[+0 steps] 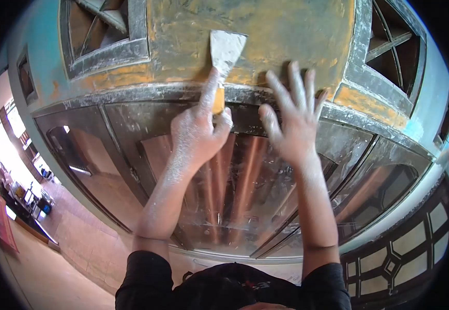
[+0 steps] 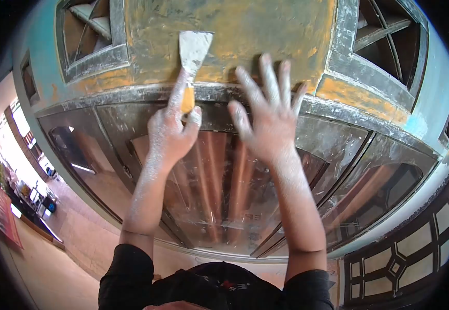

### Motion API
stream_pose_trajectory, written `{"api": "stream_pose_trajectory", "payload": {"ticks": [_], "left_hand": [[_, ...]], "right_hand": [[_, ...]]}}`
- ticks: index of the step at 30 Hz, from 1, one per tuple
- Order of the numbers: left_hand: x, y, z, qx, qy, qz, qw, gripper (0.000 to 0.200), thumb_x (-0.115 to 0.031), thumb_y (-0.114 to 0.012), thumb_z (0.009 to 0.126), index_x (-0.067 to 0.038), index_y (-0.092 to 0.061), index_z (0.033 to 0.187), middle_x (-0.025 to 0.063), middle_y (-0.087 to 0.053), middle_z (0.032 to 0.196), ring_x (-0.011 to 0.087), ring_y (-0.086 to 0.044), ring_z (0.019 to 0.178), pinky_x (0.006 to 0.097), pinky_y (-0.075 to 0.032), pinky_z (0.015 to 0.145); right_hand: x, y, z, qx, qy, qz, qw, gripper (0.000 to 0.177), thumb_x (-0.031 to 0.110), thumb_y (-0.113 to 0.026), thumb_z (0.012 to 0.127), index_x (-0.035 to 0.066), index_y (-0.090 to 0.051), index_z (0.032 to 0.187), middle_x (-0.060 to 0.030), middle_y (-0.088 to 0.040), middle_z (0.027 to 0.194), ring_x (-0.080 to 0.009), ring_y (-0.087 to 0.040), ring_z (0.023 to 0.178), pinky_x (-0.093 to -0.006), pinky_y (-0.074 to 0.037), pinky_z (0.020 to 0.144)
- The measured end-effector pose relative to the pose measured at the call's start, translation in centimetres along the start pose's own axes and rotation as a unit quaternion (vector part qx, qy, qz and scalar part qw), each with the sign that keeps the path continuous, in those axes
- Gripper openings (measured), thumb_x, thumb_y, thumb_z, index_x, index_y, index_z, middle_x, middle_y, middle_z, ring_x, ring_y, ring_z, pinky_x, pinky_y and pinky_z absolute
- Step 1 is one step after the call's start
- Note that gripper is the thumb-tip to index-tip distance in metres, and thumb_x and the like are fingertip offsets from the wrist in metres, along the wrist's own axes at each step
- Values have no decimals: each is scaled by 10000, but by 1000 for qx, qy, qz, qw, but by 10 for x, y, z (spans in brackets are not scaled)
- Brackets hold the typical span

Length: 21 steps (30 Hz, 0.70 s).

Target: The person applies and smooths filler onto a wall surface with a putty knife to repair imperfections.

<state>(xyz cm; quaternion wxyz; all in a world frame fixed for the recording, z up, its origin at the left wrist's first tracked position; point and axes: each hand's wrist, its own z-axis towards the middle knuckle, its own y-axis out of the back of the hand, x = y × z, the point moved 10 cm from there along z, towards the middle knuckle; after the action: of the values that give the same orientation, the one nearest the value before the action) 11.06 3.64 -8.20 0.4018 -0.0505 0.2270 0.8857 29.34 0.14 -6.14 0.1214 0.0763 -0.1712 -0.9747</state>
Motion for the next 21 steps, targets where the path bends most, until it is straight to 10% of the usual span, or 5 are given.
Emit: {"api": "stream_pose_trajectory", "payload": {"ticks": [4, 8, 12, 18, 21], "left_hand": [[-4, -27, -34, 21, 46, -57, 997, 779, -219, -656, 943, -186, -294, 1632, 222, -741, 1017, 431, -714, 844, 491, -568, 772], [-7, -31, -39, 24, 52, -71, 996, 711, -194, -584, 990, -174, -284, 1634, 231, -730, 988, 448, -705, 860, 505, -555, 793], [-10, -33, -37, 71, 70, -97, 990, 668, -189, -533, 1020, -139, -272, 1633, 236, -725, 951, 445, -702, 875, 520, -535, 801], [-19, -32, -27, 164, -24, -73, 983, 780, -327, -556, 1004, -64, -188, 1640, 187, -706, 761, 390, -713, 742, 490, -559, 695], [-19, -5, -9, 158, -40, -33, 986, 597, -282, -603, 978, -99, -458, 1527, 127, -704, 758, 324, -700, 702, 438, -557, 701]], "right_hand": [[39, -18, -54, 77, -1, 106, 991, 610, 367, -631, 949, 212, -505, 1525, -107, -452, 1586, -413, -311, 1503, -752, -172, 1151], [37, -42, -74, 127, -65, 335, 931, 647, 189, -658, 916, 106, -468, 1529, -178, -565, 1438, -370, -564, 1255, -544, -374, 1053], [46, -54, -79, 164, -111, 487, 850, 755, 56, -624, 896, 14, -319, 1585, -272, -512, 1486, -430, -477, 1405, -474, -379, 1156], [47, -41, -57, 46, -117, 419, 899, 707, 40, -611, 932, 17, -313, 1573, -331, -569, 1384, -469, -605, 1251, -491, -505, 1031], [41, -41, -49, 6, -141, 373, 917, 629, 86, -627, 974, 61, -368, 1547, -301, -655, 1254, -446, -697, 1069, -482, -559, 919]]}}
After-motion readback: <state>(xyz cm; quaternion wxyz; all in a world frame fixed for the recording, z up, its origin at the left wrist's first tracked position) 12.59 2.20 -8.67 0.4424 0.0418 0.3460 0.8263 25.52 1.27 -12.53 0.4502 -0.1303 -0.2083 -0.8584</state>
